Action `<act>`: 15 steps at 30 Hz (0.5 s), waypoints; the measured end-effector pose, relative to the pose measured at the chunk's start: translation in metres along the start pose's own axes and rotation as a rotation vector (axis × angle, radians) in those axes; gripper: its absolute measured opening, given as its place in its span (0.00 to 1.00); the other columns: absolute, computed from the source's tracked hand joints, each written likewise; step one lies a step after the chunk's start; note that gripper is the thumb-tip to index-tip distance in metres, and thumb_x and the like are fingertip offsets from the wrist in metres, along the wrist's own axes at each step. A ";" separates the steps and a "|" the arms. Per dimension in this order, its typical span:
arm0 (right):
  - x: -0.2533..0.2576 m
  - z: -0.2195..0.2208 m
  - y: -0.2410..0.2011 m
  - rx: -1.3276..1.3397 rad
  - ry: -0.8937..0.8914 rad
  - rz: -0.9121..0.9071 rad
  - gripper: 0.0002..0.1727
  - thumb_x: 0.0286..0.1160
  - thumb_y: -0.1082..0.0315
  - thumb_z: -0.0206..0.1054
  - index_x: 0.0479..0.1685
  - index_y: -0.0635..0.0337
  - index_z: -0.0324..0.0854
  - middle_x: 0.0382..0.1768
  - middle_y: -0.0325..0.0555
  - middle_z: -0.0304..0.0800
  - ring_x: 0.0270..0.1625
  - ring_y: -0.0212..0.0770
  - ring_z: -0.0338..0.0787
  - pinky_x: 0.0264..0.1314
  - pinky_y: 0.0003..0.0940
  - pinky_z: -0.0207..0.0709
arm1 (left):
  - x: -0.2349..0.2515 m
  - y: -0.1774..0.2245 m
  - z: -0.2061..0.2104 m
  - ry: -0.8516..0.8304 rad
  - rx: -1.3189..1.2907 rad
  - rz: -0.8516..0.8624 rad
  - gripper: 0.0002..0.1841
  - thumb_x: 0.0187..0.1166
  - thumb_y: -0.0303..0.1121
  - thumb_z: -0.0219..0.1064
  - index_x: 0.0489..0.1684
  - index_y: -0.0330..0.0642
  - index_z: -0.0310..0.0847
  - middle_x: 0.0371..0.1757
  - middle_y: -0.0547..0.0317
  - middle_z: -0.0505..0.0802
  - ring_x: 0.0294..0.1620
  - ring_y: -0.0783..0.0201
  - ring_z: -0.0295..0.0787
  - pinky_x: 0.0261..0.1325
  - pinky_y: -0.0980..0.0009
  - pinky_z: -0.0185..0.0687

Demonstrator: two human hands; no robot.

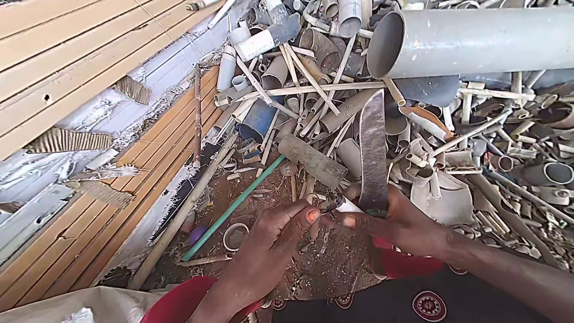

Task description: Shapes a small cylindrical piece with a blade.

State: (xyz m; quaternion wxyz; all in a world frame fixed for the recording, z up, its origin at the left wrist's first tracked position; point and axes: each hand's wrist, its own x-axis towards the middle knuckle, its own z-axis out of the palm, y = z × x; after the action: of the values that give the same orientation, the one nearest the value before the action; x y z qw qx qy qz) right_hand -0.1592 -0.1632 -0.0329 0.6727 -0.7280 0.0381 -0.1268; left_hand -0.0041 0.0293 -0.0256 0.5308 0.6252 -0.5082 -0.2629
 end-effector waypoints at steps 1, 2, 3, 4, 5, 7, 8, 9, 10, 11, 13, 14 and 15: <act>-0.001 -0.002 0.000 0.063 -0.038 -0.007 0.05 0.77 0.59 0.73 0.43 0.46 0.84 0.31 0.18 0.86 0.31 0.13 0.82 0.33 0.10 0.77 | 0.000 0.001 -0.004 -0.036 -0.057 -0.001 0.20 0.93 0.47 0.49 0.33 0.50 0.80 0.36 0.77 0.92 0.40 0.87 0.84 0.44 0.88 0.78; -0.003 -0.003 -0.002 0.113 -0.072 -0.011 0.06 0.77 0.58 0.73 0.43 0.46 0.84 0.32 0.18 0.87 0.32 0.13 0.83 0.34 0.10 0.78 | 0.001 0.003 -0.010 -0.072 -0.105 0.005 0.20 0.93 0.47 0.50 0.33 0.50 0.81 0.37 0.78 0.93 0.41 0.87 0.85 0.46 0.88 0.79; -0.004 -0.003 -0.004 0.155 -0.098 -0.013 0.06 0.78 0.57 0.73 0.44 0.45 0.85 0.33 0.19 0.88 0.33 0.14 0.84 0.35 0.10 0.79 | 0.001 0.005 -0.018 -0.111 -0.124 0.010 0.20 0.92 0.48 0.51 0.33 0.51 0.82 0.38 0.79 0.93 0.42 0.88 0.85 0.48 0.88 0.80; -0.006 -0.002 -0.007 0.197 -0.118 -0.022 0.07 0.78 0.56 0.72 0.45 0.45 0.85 0.33 0.20 0.89 0.32 0.13 0.84 0.34 0.09 0.77 | 0.001 0.006 -0.026 -0.149 -0.142 0.020 0.20 0.92 0.49 0.51 0.33 0.51 0.83 0.39 0.79 0.94 0.43 0.88 0.86 0.50 0.88 0.81; -0.007 -0.001 -0.010 0.242 -0.135 -0.035 0.07 0.79 0.56 0.72 0.45 0.46 0.85 0.33 0.21 0.89 0.32 0.13 0.83 0.33 0.09 0.76 | 0.001 0.008 -0.032 -0.177 -0.156 0.025 0.20 0.92 0.49 0.51 0.34 0.50 0.84 0.38 0.79 0.93 0.42 0.89 0.84 0.48 0.89 0.79; -0.010 -0.001 -0.015 0.311 -0.151 -0.054 0.07 0.80 0.57 0.71 0.46 0.48 0.86 0.34 0.24 0.89 0.32 0.14 0.84 0.33 0.10 0.77 | -0.002 0.011 -0.042 -0.202 -0.204 -0.037 0.20 0.90 0.51 0.53 0.36 0.53 0.87 0.39 0.78 0.95 0.43 0.88 0.86 0.49 0.89 0.79; -0.011 -0.001 -0.017 0.334 -0.148 -0.065 0.07 0.80 0.57 0.71 0.46 0.48 0.86 0.32 0.24 0.89 0.31 0.14 0.83 0.32 0.09 0.76 | -0.003 0.012 -0.046 -0.183 -0.235 -0.106 0.20 0.89 0.52 0.54 0.35 0.55 0.88 0.40 0.76 0.96 0.46 0.84 0.89 0.54 0.85 0.82; -0.012 -0.002 -0.018 0.344 -0.150 -0.074 0.07 0.81 0.57 0.71 0.46 0.48 0.87 0.31 0.24 0.88 0.30 0.14 0.82 0.31 0.09 0.75 | -0.005 0.012 -0.049 -0.146 -0.252 -0.176 0.19 0.88 0.53 0.56 0.34 0.57 0.89 0.39 0.75 0.96 0.48 0.80 0.91 0.57 0.82 0.83; -0.013 -0.003 -0.019 0.331 -0.158 -0.085 0.07 0.81 0.57 0.70 0.45 0.48 0.87 0.31 0.24 0.88 0.30 0.13 0.82 0.32 0.09 0.75 | -0.006 0.012 -0.051 -0.113 -0.262 -0.235 0.18 0.87 0.54 0.57 0.35 0.58 0.91 0.38 0.74 0.96 0.49 0.78 0.92 0.59 0.80 0.84; -0.013 -0.003 -0.020 0.304 -0.171 -0.093 0.08 0.81 0.56 0.70 0.45 0.48 0.87 0.32 0.24 0.89 0.32 0.13 0.83 0.34 0.09 0.76 | -0.007 0.012 -0.051 -0.087 -0.277 -0.282 0.18 0.88 0.53 0.58 0.36 0.59 0.91 0.39 0.73 0.96 0.49 0.76 0.93 0.61 0.78 0.86; -0.015 -0.004 -0.019 0.225 -0.244 -0.058 0.07 0.80 0.57 0.71 0.45 0.48 0.87 0.33 0.22 0.90 0.34 0.13 0.84 0.37 0.10 0.78 | -0.007 0.011 -0.045 -0.014 -0.309 -0.362 0.16 0.90 0.45 0.57 0.39 0.56 0.92 0.39 0.72 0.97 0.48 0.73 0.95 0.62 0.74 0.89; -0.016 -0.006 -0.019 0.172 -0.296 -0.008 0.06 0.79 0.58 0.72 0.46 0.48 0.87 0.35 0.22 0.91 0.35 0.13 0.86 0.38 0.10 0.80 | -0.006 0.012 -0.039 0.032 -0.298 -0.378 0.16 0.91 0.41 0.55 0.39 0.54 0.91 0.38 0.72 0.97 0.47 0.73 0.95 0.60 0.73 0.90; -0.017 -0.008 -0.017 0.112 -0.336 0.065 0.06 0.77 0.60 0.74 0.46 0.48 0.88 0.34 0.21 0.91 0.34 0.13 0.86 0.37 0.11 0.81 | -0.005 0.011 -0.033 0.069 -0.280 -0.359 0.17 0.91 0.38 0.51 0.38 0.53 0.89 0.38 0.72 0.96 0.46 0.73 0.95 0.59 0.73 0.90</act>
State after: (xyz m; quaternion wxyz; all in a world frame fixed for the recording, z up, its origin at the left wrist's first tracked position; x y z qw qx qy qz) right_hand -0.1794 -0.1650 -0.0174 0.7130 -0.6986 -0.0583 0.0164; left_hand 0.0185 0.0480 -0.0070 0.5743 0.6345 -0.3289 -0.3993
